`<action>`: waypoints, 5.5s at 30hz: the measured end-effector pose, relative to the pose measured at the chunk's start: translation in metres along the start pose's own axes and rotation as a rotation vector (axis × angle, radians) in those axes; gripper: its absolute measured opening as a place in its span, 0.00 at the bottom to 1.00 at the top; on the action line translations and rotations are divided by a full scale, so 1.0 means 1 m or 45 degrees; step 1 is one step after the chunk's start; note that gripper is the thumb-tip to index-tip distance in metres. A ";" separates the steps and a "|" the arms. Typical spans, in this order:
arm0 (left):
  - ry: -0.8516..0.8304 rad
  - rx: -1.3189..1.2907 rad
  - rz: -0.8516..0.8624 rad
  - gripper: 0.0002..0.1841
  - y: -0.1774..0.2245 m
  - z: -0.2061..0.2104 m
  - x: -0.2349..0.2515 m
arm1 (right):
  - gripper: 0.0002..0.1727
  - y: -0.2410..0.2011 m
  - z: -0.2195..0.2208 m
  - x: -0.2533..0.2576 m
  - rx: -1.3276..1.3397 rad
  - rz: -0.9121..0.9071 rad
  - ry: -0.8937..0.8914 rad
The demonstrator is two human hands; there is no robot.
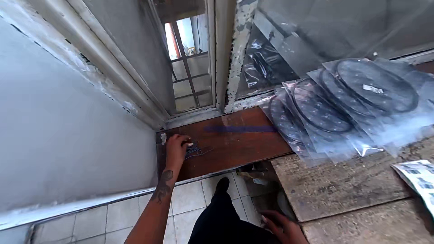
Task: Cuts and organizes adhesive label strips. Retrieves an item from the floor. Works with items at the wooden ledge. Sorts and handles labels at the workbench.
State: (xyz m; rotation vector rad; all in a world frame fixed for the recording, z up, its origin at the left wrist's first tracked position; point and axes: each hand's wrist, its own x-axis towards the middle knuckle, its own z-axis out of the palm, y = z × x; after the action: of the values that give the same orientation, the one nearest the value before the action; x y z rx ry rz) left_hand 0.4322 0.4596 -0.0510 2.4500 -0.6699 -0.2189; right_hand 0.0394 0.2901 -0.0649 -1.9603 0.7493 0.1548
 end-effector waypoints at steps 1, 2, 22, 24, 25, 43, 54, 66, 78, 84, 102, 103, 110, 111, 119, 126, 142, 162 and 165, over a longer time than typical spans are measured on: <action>-0.024 0.000 0.003 0.11 0.004 0.000 -0.001 | 0.16 -0.008 -0.005 0.013 -0.043 -0.031 0.033; -0.046 -0.001 0.003 0.09 0.007 0.001 0.000 | 0.16 -0.017 -0.010 0.026 -0.084 -0.069 0.080; 0.014 -0.956 -0.138 0.24 0.074 -0.060 0.010 | 0.29 -0.190 -0.018 0.178 0.303 -0.498 -0.109; -0.033 -1.008 -0.113 0.24 0.083 -0.064 0.003 | 0.34 -0.214 -0.013 0.186 0.430 -0.522 -0.156; -0.058 -1.009 -0.086 0.25 0.086 -0.065 -0.002 | 0.28 -0.222 -0.011 0.187 0.477 -0.527 -0.153; -0.672 -1.751 -0.247 0.14 0.073 -0.067 -0.029 | 0.20 -0.196 -0.082 0.100 1.783 -0.228 -0.326; -1.572 -1.819 -0.115 0.12 0.160 0.032 -0.067 | 0.52 -0.181 -0.074 0.087 1.194 -0.649 -1.201; -0.548 -0.860 0.995 0.17 0.200 0.007 -0.096 | 0.32 -0.187 -0.096 0.108 0.728 -0.512 0.961; 0.147 0.040 -0.342 0.54 0.019 0.019 -0.048 | 0.22 -0.140 -0.052 0.146 0.534 -0.276 0.437; 0.244 -0.124 -0.314 0.15 0.015 0.022 -0.056 | 0.12 -0.134 -0.030 0.170 0.265 -0.401 0.273; 0.275 -0.812 -0.375 0.17 -0.016 -0.025 -0.047 | 0.19 -0.135 0.051 0.212 -0.475 -0.924 0.124; 0.228 -0.710 -0.354 0.19 -0.014 -0.021 -0.049 | 0.19 -0.137 0.057 0.216 -0.507 -0.952 0.114; 0.023 -0.124 -0.045 0.21 -0.007 0.006 -0.062 | 0.09 -0.153 0.091 0.227 -0.651 -1.101 0.051; 0.016 -0.073 0.003 0.21 -0.010 0.012 -0.064 | 0.08 -0.159 0.093 0.227 -0.614 -1.078 0.037; 0.271 -0.090 -0.141 0.11 -0.025 0.007 -0.058 | 0.24 -0.145 0.069 0.238 -0.600 -1.084 0.124; 0.386 -0.209 -0.224 0.14 -0.040 0.003 -0.045 | 0.20 -0.146 0.059 0.150 -0.214 -1.127 -0.497; 0.271 -0.239 0.078 0.26 -0.001 0.012 -0.037 | 0.13 -0.151 0.032 0.215 -0.447 -0.893 0.187; 0.090 -0.565 0.135 0.08 0.033 -0.016 0.013 | 0.17 -0.182 0.034 0.229 -0.071 -0.758 0.146; 0.092 -0.642 0.236 0.07 0.046 -0.025 0.014 | 0.14 -0.199 0.032 0.240 0.017 -0.805 0.128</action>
State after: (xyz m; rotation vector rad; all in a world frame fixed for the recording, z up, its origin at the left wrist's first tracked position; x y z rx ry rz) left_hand 0.4328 0.4329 -0.0042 1.8959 -0.7061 -0.1968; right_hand 0.3499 0.2753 -0.0270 -2.1073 0.1633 -0.3306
